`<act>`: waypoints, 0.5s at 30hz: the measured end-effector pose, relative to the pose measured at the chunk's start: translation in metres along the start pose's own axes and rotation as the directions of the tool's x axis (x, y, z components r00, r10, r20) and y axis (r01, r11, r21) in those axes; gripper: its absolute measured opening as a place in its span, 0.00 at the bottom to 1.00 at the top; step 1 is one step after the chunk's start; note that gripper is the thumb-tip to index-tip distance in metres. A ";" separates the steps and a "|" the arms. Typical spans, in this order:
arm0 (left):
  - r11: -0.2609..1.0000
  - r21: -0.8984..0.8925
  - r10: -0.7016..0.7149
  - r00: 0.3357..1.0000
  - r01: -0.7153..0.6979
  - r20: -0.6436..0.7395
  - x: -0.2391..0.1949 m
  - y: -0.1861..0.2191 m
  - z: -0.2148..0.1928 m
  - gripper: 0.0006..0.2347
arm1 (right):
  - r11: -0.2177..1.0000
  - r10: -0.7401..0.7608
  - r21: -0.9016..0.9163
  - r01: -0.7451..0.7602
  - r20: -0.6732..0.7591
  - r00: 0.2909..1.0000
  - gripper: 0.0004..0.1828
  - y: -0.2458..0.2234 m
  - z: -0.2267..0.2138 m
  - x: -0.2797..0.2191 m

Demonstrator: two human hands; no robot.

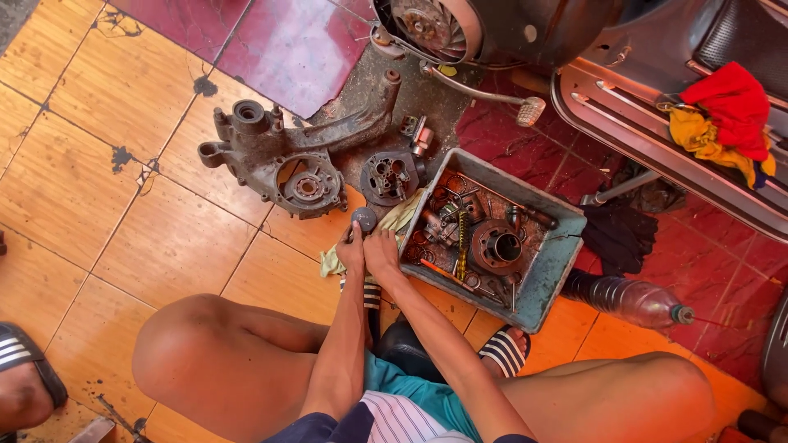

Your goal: Cleaning a motorcycle piston and other engine components in a tray using a brush and cleaning fluid.

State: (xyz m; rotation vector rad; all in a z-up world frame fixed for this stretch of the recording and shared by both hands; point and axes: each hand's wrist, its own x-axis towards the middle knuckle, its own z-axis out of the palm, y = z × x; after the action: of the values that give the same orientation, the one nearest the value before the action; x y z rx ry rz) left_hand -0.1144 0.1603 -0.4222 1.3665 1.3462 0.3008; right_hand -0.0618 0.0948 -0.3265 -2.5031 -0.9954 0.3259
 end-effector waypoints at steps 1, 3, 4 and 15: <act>1.000 0.000 0.004 1.000 -0.004 0.002 -0.001 0.001 0.002 0.23 | 1.000 0.001 0.000 -0.001 -0.004 1.000 0.30 0.002 -0.002 0.000; 0.998 -0.037 -0.043 0.999 0.044 0.009 -0.002 0.004 0.003 0.24 | 0.997 -0.051 -0.051 0.050 -0.025 0.998 0.27 0.004 -0.006 -0.001; 0.999 -0.031 -0.036 0.999 0.037 0.012 -0.004 0.005 0.000 0.24 | 0.998 -0.046 -0.046 0.045 -0.032 0.998 0.27 0.001 -0.006 -0.004; 0.990 0.126 0.084 0.984 -0.064 -0.158 0.002 0.000 0.009 0.18 | 0.958 -0.130 -0.270 0.097 -0.104 0.986 0.18 0.011 -0.014 -0.039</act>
State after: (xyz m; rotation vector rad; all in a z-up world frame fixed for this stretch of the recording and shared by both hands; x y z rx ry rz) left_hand -0.1059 0.1576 -0.4262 1.5222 1.4701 0.3934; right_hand -0.0780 0.0566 -0.3166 -2.6476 -1.1953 0.0035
